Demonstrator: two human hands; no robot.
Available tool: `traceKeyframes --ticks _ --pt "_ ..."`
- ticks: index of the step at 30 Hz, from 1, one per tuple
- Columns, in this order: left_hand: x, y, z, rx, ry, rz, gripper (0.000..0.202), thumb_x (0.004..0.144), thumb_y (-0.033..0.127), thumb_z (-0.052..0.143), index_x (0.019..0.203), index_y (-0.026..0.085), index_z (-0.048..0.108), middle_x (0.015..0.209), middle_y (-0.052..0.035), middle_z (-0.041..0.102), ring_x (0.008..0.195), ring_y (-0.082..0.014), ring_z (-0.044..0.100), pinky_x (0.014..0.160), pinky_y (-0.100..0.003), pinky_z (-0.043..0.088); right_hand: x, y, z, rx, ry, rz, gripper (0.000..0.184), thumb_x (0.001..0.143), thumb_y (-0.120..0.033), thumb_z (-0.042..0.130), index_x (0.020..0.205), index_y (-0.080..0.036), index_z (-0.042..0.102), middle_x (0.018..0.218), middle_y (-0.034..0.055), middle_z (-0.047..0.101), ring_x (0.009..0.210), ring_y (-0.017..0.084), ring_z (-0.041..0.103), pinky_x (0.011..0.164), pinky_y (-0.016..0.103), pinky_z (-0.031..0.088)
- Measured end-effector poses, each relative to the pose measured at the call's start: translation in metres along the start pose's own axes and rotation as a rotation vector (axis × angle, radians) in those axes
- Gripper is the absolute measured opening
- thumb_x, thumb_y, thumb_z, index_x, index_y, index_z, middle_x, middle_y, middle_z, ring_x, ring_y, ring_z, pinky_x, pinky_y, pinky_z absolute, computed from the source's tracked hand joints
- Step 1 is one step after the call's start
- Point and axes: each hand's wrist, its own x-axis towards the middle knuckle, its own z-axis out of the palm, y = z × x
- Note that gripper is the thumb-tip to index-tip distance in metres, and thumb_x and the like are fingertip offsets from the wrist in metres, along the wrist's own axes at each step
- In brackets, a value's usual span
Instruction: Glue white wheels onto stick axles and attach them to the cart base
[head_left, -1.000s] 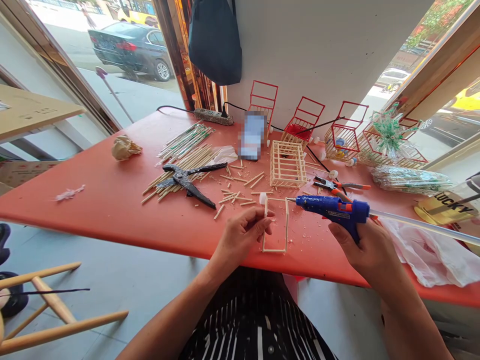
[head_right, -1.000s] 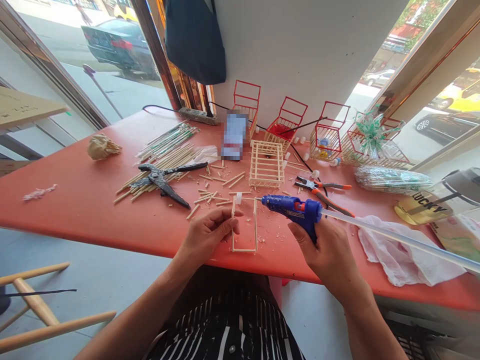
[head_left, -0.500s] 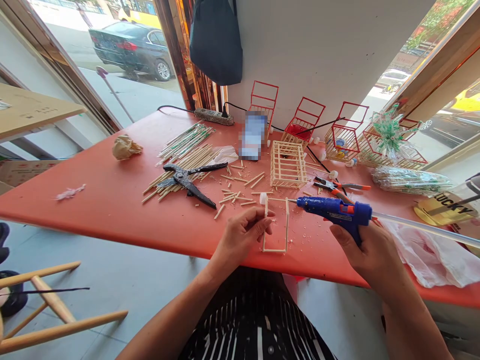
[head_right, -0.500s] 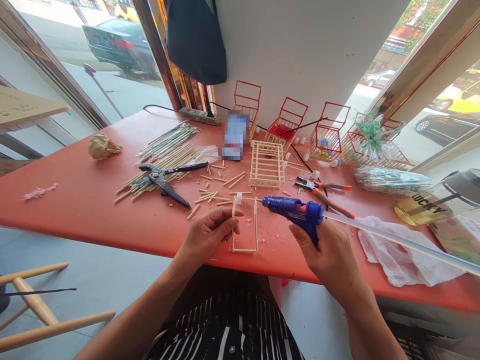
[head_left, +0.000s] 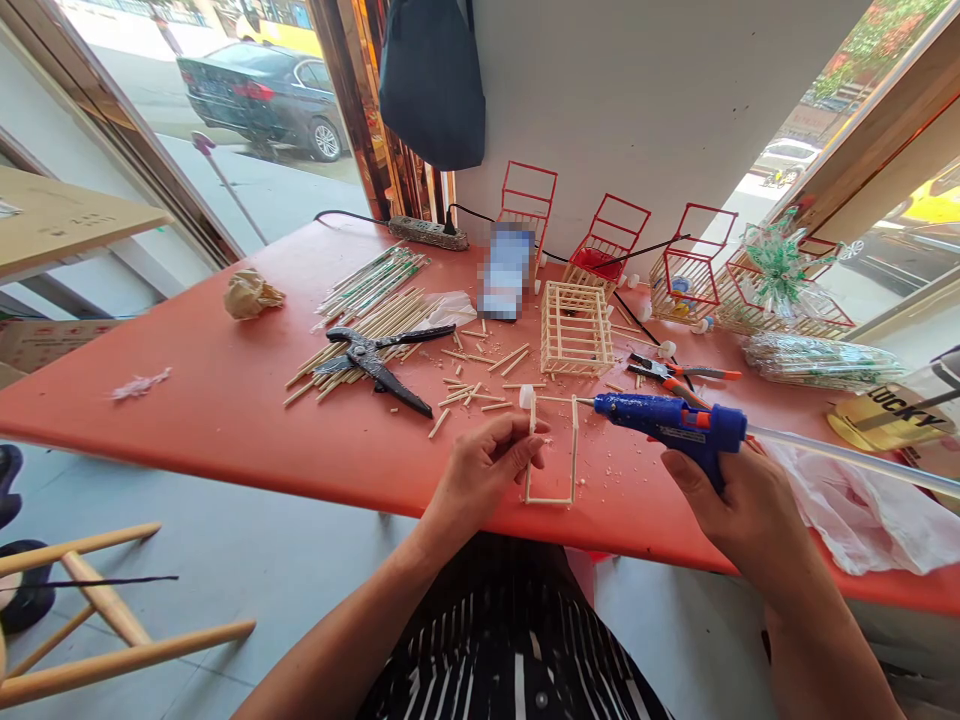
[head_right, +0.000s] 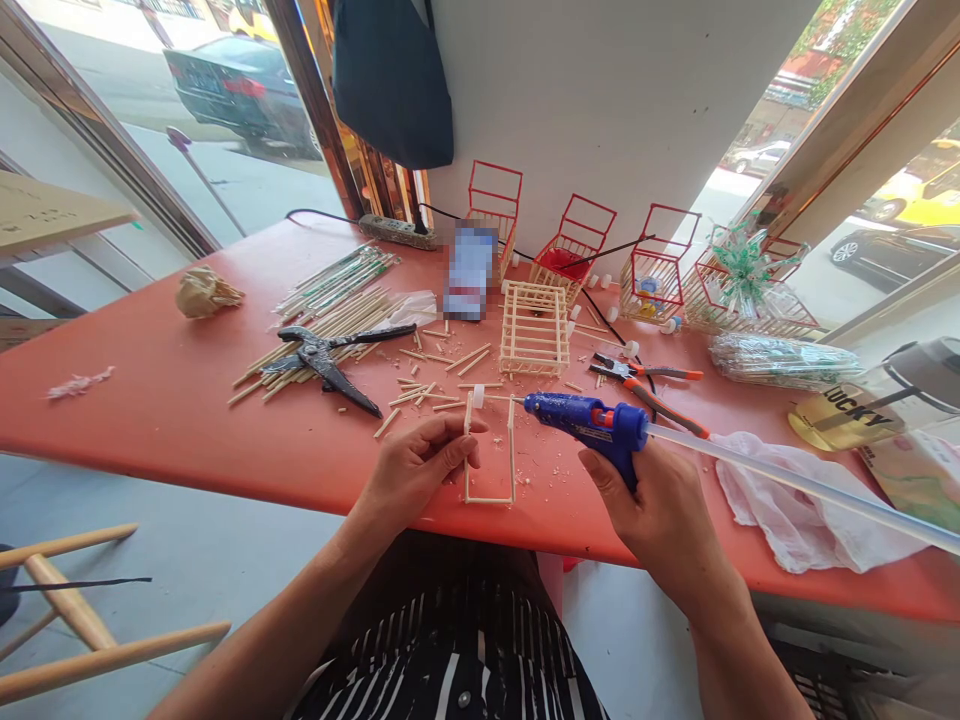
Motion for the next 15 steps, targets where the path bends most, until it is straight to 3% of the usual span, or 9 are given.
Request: traceKeyframes --ticks 15 --pt "-0.0004 -0.0009 0.0003 0.012 -0.003 0.019 0.028 0.089 0.035 0.067 0.101 0.011 0.071 0.068 -0.0005 0.065 0.053 -0.0071 0.050 0.052 -0.020 0.041 0.0050 -0.0028 -0.0010 0.001 0.002 -0.009 0.053 0.100 -0.059 0.044 0.062 -0.023 0.046 0.043 -0.0043 0.043 0.039 0.013 0.040 0.042 0.027 0.029"
